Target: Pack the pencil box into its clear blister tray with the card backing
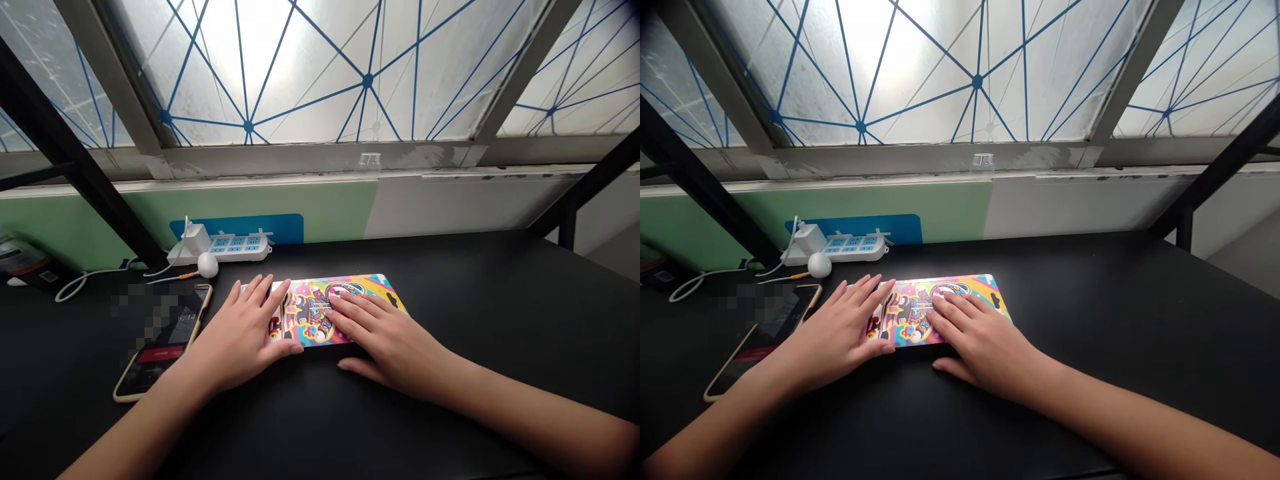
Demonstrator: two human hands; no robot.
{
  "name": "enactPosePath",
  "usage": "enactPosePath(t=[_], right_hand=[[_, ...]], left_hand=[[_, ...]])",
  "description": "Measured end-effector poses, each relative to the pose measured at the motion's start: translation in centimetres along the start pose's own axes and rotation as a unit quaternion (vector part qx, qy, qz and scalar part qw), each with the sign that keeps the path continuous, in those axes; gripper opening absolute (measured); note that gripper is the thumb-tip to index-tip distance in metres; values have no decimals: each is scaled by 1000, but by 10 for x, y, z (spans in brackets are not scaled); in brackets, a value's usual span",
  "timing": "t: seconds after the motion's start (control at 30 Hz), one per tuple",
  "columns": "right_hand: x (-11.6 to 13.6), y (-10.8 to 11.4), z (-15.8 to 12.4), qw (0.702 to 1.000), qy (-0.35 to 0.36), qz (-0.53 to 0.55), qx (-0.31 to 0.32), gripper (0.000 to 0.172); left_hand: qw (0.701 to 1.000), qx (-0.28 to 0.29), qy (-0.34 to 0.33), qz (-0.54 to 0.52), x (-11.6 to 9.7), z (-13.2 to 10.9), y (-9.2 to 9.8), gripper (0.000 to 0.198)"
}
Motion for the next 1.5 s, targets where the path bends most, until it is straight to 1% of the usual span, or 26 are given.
enactPosePath(t=[0.07, 0.17, 0.3, 0.43, 0.57, 0.73, 0.97, 1.2, 1.33, 1.5], right_hand=[[4, -1, 4, 1000, -4, -8, 6, 63], [13, -3, 14, 999, -11, -20, 28, 68], [29, -8, 31, 998, -9, -25, 55, 68], [45, -11, 50, 998, 8, -16, 62, 69], [54, -9, 66, 997, 17, 0, 72, 67], [49, -8, 73, 997, 23, 15, 77, 61], [38, -12, 67, 995, 33, 51, 83, 69], [30, -10, 65, 991, 31, 77, 108, 74], [26, -11, 63, 990, 40, 74, 113, 76], [26, -18, 61, 991, 46, 60, 113, 77]], left_hand=[[1000, 16, 4, -18, 2, 0, -3, 89], [999, 15, 3, -44, 2, -1, -4, 93], [998, 13, 10, -58, 2, -3, -3, 93], [998, 4, 2, -63, 3, -3, -2, 95], [997, 4, 2, -80, 4, -3, -1, 89], [995, 4, 8, -95, 3, -3, 0, 87], [995, 21, 20, -91, 1, -1, 4, 92], [995, 30, 25, -92, 2, 0, 5, 96], [994, 44, 36, -89, 0, 1, 5, 99], [994, 57, 46, -75, -1, 1, 2, 99]])
Point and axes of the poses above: each hand's wrist, its own z-axis towards the middle knuckle, its own y-axis out of the back of the hand, x = y × z, the point moved 1 cm from there along z, towards the middle knuckle, and after that the axes turned 1 degree about x, right-handed, at the moved point
